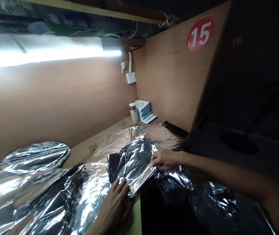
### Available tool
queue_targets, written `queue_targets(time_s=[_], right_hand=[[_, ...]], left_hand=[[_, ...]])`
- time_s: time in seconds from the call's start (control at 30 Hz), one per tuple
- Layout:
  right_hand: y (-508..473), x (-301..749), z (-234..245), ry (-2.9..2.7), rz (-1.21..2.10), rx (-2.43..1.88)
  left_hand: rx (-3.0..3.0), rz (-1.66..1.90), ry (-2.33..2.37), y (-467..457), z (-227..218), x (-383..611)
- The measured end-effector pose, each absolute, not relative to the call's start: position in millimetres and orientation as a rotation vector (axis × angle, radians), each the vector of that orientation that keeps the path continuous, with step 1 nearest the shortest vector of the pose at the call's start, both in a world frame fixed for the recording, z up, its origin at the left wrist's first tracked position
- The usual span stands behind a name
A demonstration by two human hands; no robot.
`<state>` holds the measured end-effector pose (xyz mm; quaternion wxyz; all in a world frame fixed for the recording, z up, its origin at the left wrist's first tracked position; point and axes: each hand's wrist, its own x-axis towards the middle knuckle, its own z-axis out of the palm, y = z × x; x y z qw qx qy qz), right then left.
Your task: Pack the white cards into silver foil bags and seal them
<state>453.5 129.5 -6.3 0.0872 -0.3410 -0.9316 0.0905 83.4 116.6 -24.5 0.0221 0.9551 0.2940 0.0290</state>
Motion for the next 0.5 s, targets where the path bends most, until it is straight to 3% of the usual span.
queue_targets(time_s=[0.27,0.4,0.5], right_hand=[[177,467,12,-2.42,1.017,-1.255],[211,467,14,-2.247,1.005,-1.464],[228,455,8,-2.132,0.933,-1.653]], left_hand=[[2.554,0.124,1.097,137,-5,81],[2.12,0.068,1.319,187,16,69],[2.111,0.011,1.41,217,22,69]])
